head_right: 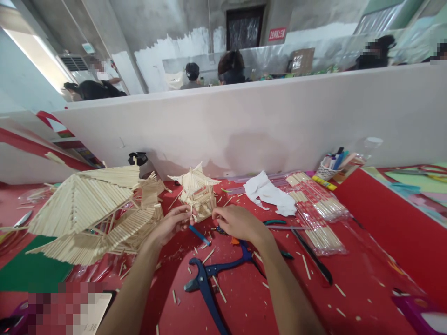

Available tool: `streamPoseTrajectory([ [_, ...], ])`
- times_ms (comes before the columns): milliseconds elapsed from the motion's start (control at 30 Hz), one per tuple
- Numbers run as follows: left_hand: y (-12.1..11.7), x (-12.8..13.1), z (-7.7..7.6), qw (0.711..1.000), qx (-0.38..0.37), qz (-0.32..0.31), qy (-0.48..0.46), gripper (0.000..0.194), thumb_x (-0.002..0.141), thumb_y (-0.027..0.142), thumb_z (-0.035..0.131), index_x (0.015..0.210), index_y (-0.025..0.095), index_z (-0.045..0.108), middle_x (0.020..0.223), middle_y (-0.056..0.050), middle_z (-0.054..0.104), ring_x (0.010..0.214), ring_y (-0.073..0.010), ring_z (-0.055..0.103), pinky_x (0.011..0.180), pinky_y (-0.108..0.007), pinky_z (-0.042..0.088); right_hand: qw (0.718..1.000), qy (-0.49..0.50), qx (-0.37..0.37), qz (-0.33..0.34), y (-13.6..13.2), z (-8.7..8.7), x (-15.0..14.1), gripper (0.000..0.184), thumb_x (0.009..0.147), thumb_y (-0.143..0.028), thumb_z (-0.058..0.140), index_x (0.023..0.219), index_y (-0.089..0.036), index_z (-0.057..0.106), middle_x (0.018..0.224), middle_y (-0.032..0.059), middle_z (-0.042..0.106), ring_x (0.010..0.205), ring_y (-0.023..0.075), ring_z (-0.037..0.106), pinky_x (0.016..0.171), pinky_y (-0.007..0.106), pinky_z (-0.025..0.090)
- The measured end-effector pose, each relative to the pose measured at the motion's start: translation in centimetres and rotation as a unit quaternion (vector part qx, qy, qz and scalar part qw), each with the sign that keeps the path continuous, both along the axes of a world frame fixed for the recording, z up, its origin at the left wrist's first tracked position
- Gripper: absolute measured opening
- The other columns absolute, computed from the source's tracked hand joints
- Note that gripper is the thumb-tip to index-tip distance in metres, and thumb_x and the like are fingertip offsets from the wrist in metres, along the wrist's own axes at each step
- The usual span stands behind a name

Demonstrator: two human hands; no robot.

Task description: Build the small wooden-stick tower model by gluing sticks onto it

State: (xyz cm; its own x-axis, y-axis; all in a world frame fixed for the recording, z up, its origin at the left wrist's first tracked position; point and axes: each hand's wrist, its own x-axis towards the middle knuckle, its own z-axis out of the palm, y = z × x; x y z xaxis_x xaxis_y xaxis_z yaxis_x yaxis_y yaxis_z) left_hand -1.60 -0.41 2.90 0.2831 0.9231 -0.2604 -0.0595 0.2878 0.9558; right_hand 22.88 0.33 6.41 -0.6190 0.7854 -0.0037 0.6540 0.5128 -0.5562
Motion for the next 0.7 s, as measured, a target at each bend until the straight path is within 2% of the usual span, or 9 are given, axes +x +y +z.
streamPoseTrajectory([
  [267,0.24,-0.18,-0.71,1.000,0.002,0.010,-0.010,0.023,0.074,0.038,0.072,0.081,0.018,0.065,0.067,0.000,0.064,0.056,-0.0084,0.051,0.052,-0.018,0.034,0.997,0.025,0.041,-0.056,0.06,0.59,-0.13,0.020,0.087,-0.021,0.043,0.091,-0.021,0.063,0.077,0.0037,0.067,0.068,0.0157,0.056,0.062,0.027,0.030],
  [567,0.44,-0.02,-0.74,1.000,0.004,0.018,-0.001,0.028,0.071,0.042,0.074,0.080,0.016,0.068,0.067,-0.002,0.063,0.054,-0.0077,0.047,0.051,-0.019,0.031,0.997,0.021,0.046,-0.051,0.11,0.31,-0.18,0.020,0.089,-0.022,0.043,0.090,-0.022,0.063,0.075,0.0030,0.066,0.067,0.0154,0.055,0.063,0.027,0.029],
  [700,0.46,-0.04,-0.83,1.000,0.009,0.015,0.002,0.030,0.072,0.042,0.073,0.086,0.016,0.070,0.067,-0.003,0.063,0.054,-0.0081,0.047,0.050,-0.019,0.030,0.997,0.025,0.045,-0.050,0.13,0.37,-0.22,0.021,0.089,-0.023,0.043,0.090,-0.022,0.064,0.074,0.0031,0.066,0.068,0.0162,0.056,0.063,0.028,0.030],
])
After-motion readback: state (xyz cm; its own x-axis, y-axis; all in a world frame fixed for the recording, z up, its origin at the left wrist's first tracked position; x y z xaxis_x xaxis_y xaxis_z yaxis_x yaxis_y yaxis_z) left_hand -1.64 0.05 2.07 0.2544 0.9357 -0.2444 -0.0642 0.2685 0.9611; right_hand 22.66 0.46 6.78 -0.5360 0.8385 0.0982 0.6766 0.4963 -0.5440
